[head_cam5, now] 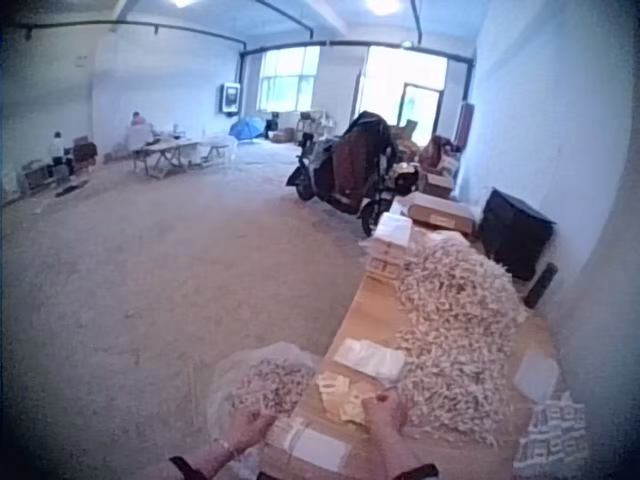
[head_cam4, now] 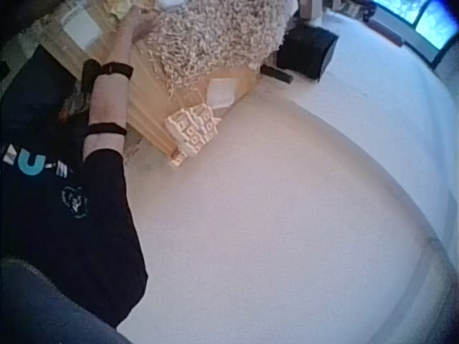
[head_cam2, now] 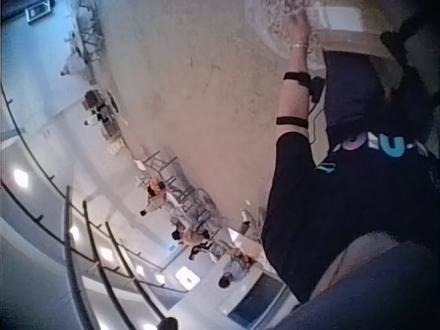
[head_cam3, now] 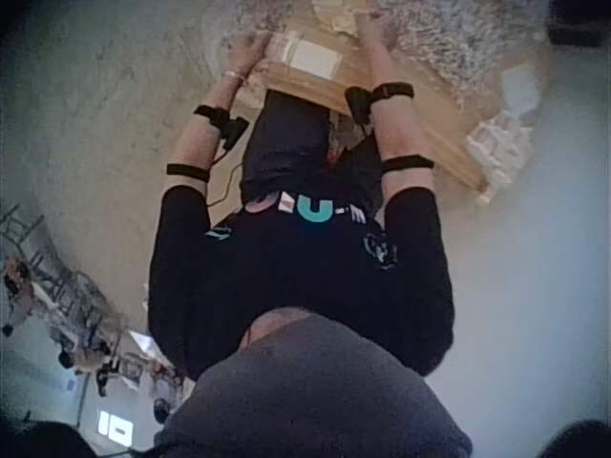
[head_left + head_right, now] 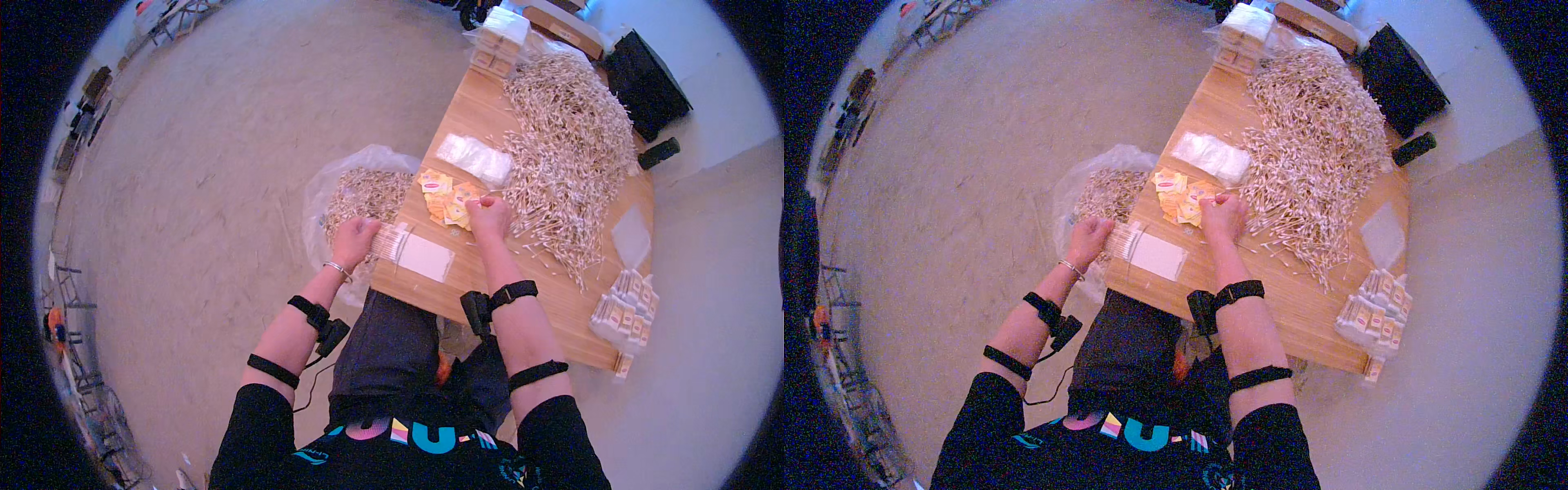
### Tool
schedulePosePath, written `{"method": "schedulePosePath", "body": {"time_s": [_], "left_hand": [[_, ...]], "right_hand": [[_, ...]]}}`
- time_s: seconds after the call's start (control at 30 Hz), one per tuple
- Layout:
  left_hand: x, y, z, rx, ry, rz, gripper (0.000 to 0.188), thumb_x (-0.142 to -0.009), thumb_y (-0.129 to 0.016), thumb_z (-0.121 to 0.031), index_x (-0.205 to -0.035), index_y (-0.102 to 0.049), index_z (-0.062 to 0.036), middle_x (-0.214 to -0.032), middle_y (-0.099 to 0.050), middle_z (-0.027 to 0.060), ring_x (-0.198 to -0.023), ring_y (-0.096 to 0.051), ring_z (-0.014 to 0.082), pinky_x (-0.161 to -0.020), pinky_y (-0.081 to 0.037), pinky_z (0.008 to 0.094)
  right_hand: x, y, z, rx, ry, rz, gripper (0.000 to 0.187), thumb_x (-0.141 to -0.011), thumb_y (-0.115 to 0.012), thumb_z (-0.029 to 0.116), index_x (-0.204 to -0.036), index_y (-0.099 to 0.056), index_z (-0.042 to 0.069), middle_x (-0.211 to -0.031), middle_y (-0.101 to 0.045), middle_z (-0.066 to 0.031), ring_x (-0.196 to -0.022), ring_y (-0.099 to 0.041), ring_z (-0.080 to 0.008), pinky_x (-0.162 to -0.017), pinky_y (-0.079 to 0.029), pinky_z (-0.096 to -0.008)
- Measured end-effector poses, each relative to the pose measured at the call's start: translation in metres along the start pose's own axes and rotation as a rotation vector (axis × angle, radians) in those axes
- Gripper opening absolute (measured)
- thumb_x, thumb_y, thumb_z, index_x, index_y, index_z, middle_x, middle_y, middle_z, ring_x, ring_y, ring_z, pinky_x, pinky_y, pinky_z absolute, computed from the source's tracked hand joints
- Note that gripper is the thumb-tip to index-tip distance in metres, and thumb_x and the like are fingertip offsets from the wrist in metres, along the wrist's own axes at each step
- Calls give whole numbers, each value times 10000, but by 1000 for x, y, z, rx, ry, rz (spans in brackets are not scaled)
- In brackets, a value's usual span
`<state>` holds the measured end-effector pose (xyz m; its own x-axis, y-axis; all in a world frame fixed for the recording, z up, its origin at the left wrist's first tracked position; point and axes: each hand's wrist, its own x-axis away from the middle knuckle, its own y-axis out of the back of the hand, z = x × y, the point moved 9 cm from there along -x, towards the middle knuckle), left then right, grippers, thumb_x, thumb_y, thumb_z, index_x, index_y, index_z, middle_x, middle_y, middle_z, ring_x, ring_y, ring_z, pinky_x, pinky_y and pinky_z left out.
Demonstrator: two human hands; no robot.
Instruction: The person is counting and packaging individual cotton swabs into small plastic bags.
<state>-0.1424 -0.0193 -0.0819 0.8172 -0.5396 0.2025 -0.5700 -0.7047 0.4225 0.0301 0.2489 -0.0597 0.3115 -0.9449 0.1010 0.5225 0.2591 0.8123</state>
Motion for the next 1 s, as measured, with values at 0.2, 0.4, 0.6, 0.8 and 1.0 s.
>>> {"method": "schedulePosePath", "body": {"time_s": [0.2,0.4,0.6,0.8,1.0], "left_hand": [[-1,-3,7,10,40,38,337,-831,-605,-306,-706,-577,5,-604,-545,36,-589,-465,100,-538,-401,314],[-1,-2,9,9,-15,-10,340,-828,-602,-315,-735,-598,12,-622,-589,72,-593,-516,135,-562,-425,325],[3,8,-1,-135,-94,-50,383,-806,-600,-350,-726,-608,24,-636,-600,147,-597,-564,205,-583,-444,360],[0,3,3,-146,-6,12,336,-796,-597,-332,-750,-637,-1,-666,-628,154,-625,-609,260,-623,-471,373],[3,4,-6,-136,-54,2,322,-792,-597,-316,-742,-638,-1,-701,-636,162,-654,-622,271,-639,-477,385]], "right_hand": [[-3,-1,-12,-118,16,-97,342,-614,-776,234,-860,-612,63,-942,-578,-111,-920,-550,-262,-819,-441,-357],[0,3,-18,-251,-19,-187,284,-631,-775,169,-816,-605,37,-810,-623,-112,-753,-602,-256,-701,-483,-358],[5,12,-16,-420,13,-197,204,-688,-736,100,-811,-600,10,-731,-611,-75,-662,-585,-187,-622,-479,-313],[22,5,-8,-856,-32,66,99,-751,-669,26,-820,-607,-8,-671,-603,-56,-548,-547,-110,-475,-433,-243],[93,-43,44,-666,-100,573,96,-745,-663,14,-822,-615,-18,-666,-608,-67,-506,-534,-113,-439,-432,-240]]}}
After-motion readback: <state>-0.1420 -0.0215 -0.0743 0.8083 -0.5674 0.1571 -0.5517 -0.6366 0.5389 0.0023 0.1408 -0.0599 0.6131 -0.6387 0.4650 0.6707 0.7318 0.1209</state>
